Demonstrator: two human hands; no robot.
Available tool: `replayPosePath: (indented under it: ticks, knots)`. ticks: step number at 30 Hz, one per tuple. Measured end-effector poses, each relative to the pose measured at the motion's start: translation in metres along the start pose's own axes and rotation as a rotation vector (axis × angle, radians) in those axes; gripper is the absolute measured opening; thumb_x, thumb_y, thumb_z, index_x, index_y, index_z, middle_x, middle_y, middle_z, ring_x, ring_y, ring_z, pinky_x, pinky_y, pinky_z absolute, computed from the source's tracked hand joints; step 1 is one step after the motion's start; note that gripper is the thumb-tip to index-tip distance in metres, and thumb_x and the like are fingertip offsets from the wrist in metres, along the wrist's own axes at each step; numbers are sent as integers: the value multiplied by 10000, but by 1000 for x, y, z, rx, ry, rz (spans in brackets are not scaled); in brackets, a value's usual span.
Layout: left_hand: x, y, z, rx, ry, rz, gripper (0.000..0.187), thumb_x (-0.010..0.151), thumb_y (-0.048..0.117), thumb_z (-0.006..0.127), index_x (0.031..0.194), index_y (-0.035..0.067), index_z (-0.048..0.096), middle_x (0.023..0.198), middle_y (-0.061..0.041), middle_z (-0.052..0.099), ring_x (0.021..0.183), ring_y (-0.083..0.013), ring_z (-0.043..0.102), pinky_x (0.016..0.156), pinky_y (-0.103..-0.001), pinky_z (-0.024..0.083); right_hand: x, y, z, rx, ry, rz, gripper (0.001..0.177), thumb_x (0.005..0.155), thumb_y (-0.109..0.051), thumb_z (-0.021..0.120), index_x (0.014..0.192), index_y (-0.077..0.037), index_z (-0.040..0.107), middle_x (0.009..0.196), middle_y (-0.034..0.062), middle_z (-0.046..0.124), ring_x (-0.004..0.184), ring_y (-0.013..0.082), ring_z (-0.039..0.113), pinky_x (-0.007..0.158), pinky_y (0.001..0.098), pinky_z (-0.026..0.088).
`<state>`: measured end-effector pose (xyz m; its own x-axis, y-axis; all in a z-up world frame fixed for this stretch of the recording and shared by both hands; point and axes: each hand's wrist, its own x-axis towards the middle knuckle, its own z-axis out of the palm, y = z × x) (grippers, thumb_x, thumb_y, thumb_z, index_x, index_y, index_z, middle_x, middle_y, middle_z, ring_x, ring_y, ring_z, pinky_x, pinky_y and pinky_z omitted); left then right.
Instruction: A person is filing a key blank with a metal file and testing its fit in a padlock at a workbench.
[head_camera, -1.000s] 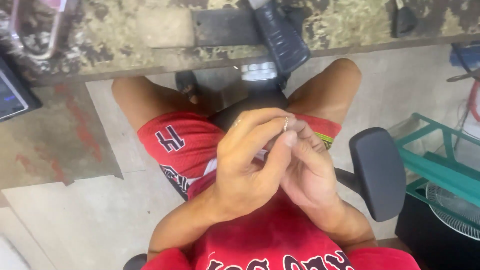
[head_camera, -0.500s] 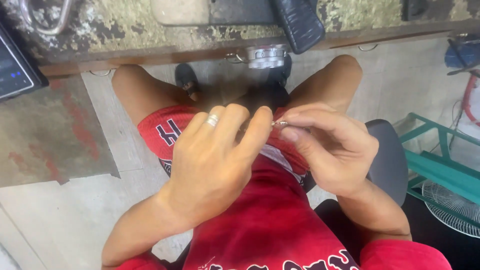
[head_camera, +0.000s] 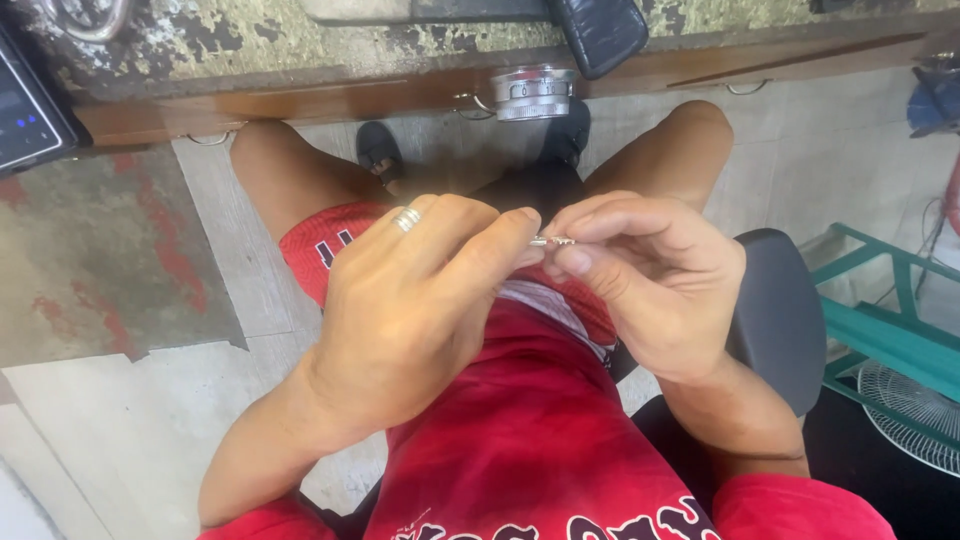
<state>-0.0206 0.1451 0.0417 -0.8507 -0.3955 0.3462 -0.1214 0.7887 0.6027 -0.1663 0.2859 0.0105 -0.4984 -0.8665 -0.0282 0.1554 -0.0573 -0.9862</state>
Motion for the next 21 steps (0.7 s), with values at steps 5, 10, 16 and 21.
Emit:
replayPosePath:
  ticks: [5, 10, 16, 21]
  knots:
    - [0, -3, 2, -143, -19, -45, 83, 1068, -28, 629, 1149, -13, 639, 969, -123, 642, 768, -274, 596, 654, -378, 479, -2, 3, -2, 37, 12, 2, 177, 938, 94, 689, 1087, 29, 620, 1036, 242, 698, 905, 277, 717, 807, 299, 668]
    - [2, -7, 3, -256, -39, -88, 129, 1038, -43, 691, 1147, -13, 629, 970, -122, 649, 767, -256, 606, 656, -360, 491, 2, 3, -2, 57, 6, 1, 165, 937, 87, 687, 1080, 39, 621, 1012, 240, 697, 857, 274, 708, 797, 308, 654]
    - [6, -9, 1, -385, -67, -148, 107, 1032, -2, 682, 1132, -9, 644, 953, -112, 647, 775, -222, 601, 692, -317, 510, 4, 4, -1, 53, 11, 13, 151, 943, 77, 678, 1073, 34, 615, 1003, 245, 693, 812, 266, 698, 789, 305, 642]
    - [5, -11, 2, -369, -58, -137, 112, 1035, -23, 680, 1134, -8, 631, 977, -125, 643, 788, -241, 604, 693, -335, 506, 6, 6, 0, 44, -1, 2, 139, 952, 74, 666, 1071, 37, 606, 974, 242, 685, 801, 268, 691, 792, 314, 633]
